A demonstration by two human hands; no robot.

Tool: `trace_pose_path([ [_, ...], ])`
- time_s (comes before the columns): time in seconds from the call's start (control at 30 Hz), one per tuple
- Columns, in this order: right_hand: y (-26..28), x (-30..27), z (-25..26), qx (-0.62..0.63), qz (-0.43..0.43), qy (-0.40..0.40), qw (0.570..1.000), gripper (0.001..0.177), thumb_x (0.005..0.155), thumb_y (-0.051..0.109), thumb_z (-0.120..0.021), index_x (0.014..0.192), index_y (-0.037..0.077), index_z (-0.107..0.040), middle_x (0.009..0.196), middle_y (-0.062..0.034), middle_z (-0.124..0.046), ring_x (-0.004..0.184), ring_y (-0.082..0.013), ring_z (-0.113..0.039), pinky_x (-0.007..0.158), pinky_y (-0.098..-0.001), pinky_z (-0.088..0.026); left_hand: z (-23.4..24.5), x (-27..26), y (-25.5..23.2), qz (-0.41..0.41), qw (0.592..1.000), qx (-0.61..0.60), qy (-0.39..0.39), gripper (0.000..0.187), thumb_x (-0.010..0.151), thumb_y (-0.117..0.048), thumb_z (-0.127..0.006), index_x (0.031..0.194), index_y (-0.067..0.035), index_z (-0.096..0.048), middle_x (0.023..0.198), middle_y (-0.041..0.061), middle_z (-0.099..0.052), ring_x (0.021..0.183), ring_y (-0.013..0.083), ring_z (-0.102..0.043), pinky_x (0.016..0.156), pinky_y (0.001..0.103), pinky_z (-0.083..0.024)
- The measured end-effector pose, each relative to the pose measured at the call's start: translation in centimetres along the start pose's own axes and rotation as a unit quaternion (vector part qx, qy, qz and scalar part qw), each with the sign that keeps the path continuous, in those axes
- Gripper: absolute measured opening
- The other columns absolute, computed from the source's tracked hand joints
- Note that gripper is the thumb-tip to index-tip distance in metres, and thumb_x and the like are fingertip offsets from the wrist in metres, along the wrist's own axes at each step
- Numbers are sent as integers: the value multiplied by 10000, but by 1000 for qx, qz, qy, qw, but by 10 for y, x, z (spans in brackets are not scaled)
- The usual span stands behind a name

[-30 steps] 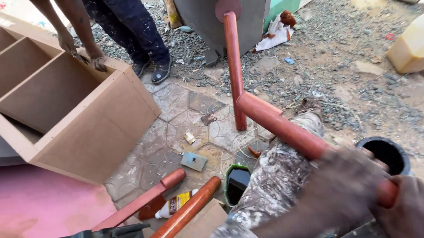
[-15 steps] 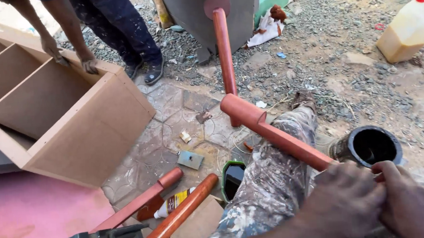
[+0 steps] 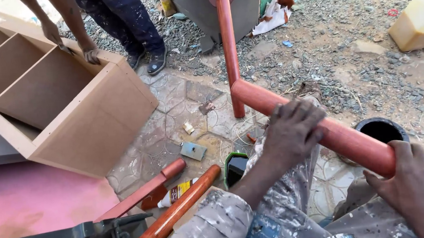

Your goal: Sanding a wooden furniture leg with sandpaper to smooth the surface.

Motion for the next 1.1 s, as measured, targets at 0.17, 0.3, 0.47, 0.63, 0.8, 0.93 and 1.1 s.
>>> trace_pose_path([
  [0.17, -17, -2, 4, 30, -9, 31, 999, 737, 765, 639, -693, 1413, 304, -589, 1131, 84, -756, 846, -146, -818, 837, -326, -668, -8, -12, -25, -67, 997, -36, -32, 473, 1016, -429, -490, 1405, -183, -602, 1476, 64, -580, 1446, 282, -451, 1221, 490, -286],
  [0.3, -26, -22, -5, 50, -49, 157, 985, 706, 717, 693, -723, 1375, 475, -587, 997, 184, -833, 774, -77, -854, 766, -273, -683, 31, -2, 5, -64, 997, -51, 1, 437, 1026, -422, -438, 1315, -144, -612, 1415, 86, -622, 1383, 280, -509, 1137, 500, -390],
  [0.47, -6, -38, 29, 140, -44, 70, 987, 714, 669, 567, -760, 1324, 322, -620, 1131, 52, -759, 971, -240, -769, 857, -405, -609, 36, -9, 66, -12, 989, 101, -106, 329, 1024, -286, -507, 1312, -139, -570, 1406, 47, -594, 1387, 232, -482, 1114, 452, -332],
  [0.63, 35, -24, 23, 190, -12, 138, 972, 875, 676, 556, -794, 1413, 175, -519, 1225, -85, -729, 1130, -304, -711, 1042, -498, -524, 17, -38, -48, -85, 992, -87, -20, 410, 914, -139, -624, 1317, -96, -563, 1434, 97, -579, 1421, 286, -490, 1146, 502, -360],
  [0.8, 58, -5, 48, 165, 11, 47, 985, 670, 758, 470, -745, 1319, 142, -583, 1023, -62, -729, 882, -261, -738, 842, -435, -585, 28, -12, 12, -80, 995, -57, -25, 486, 846, -90, -589, 1331, -93, -562, 1363, 129, -605, 1226, 318, -577, 1015, 456, -419],
  [0.93, 68, -13, 60, 99, 45, -41, 993, 802, 740, 445, -717, 1467, 186, -498, 1240, -34, -657, 955, -244, -722, 807, -399, -597, 31, 2, 126, 39, 993, 69, -84, 372, 1082, -374, -422, 1407, -287, -581, 1435, -37, -567, 1180, 158, -575, 981, 411, -366],
  [1.1, 74, -14, 61, 128, 60, -56, 988, 882, 692, 341, -784, 1496, 180, -459, 1300, -47, -639, 1038, -252, -696, 878, -444, -587, 26, 0, 141, 93, 991, 36, -84, 437, 1030, -336, -535, 1460, -263, -561, 1555, 135, -462, 1420, 350, -443, 1062, 519, -342],
])
Point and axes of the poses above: each hand's wrist, its own x-axis towards the middle knuckle, its own z-axis out of the back of the hand, y = z × x, the point moved 10 cm from there along x, towards the middle knuckle
